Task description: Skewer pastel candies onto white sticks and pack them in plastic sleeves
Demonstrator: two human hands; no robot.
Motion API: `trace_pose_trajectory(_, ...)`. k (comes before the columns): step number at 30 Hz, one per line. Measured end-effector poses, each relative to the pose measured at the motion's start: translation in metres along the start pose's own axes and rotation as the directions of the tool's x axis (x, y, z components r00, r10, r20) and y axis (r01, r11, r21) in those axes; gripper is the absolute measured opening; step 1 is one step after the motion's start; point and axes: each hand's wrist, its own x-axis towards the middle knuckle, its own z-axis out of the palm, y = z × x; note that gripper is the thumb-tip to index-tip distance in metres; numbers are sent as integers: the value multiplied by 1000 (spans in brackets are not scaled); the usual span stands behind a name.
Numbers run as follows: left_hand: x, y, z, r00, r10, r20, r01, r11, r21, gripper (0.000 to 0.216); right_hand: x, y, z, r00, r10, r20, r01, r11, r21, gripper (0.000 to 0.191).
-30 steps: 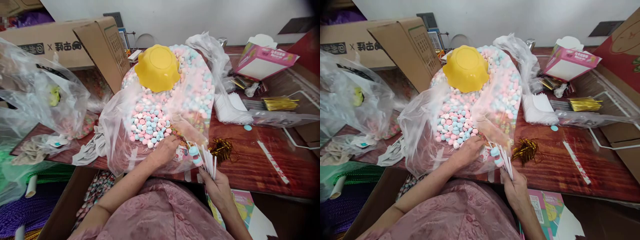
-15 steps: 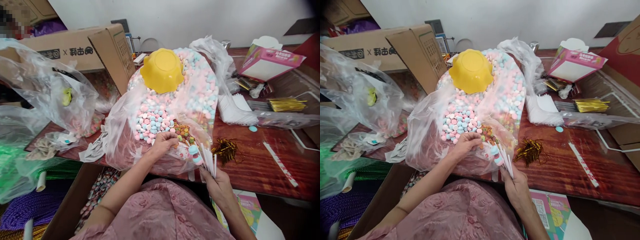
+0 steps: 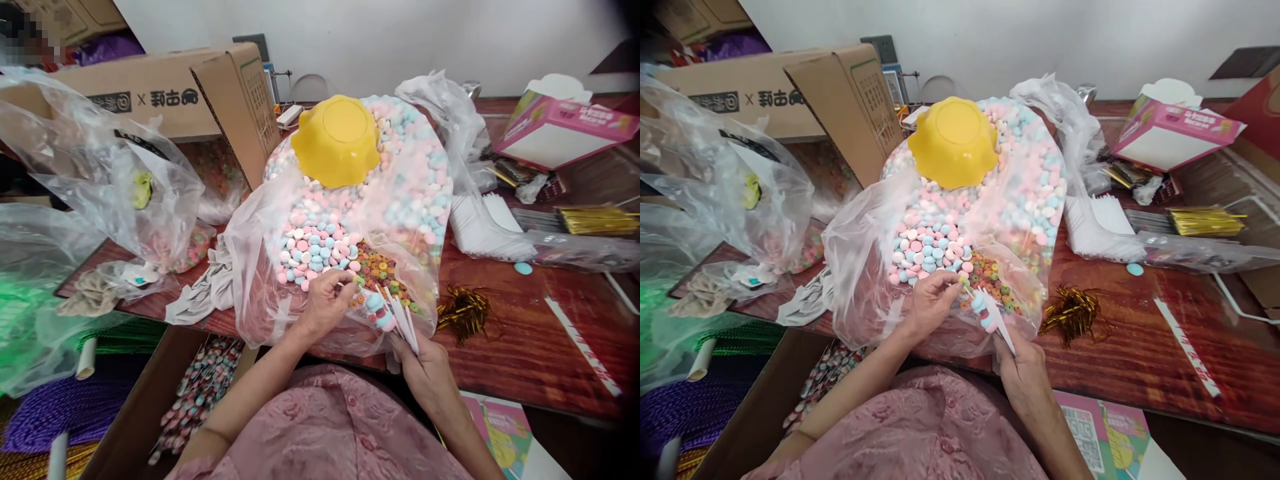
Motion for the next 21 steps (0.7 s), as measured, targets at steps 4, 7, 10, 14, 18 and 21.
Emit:
trace_pose_trajectory(4, 1, 4, -3, 972, 233, 14, -232, 962, 142, 9, 6, 3, 2, 1000, -18, -9, 17, 999, -51, 40)
trace_pose_trajectory(7, 3, 4, -7, 936, 343, 73, -350, 907, 234, 12, 7, 3, 4, 1000, -18, -11, 18, 998, -60, 39)
trace_pose_trajectory(10, 2, 1, -8, 893, 427, 145, -451, 844, 291, 14, 6, 0, 7, 1000, -11, -4, 11, 999, -41, 40)
trace_pose_trajectory(14, -3, 0, -3, 949, 300, 99, -311, 944, 112, 10, 6, -2, 11, 1000, -3, 17, 3, 1000, 30, 35)
trace_pose_trajectory(18, -4, 1, 0, 984, -171, 43, 175, 912, -371, 9, 6, 1, 9, 999, 27, 41, -33, 989, 142, 36)
trace_pose_trajectory(21, -2, 0, -4, 946, -313, 88, 312, 795, -520, 17, 5, 5, 5, 993, 38, 113, -59, 982, 181, 38)
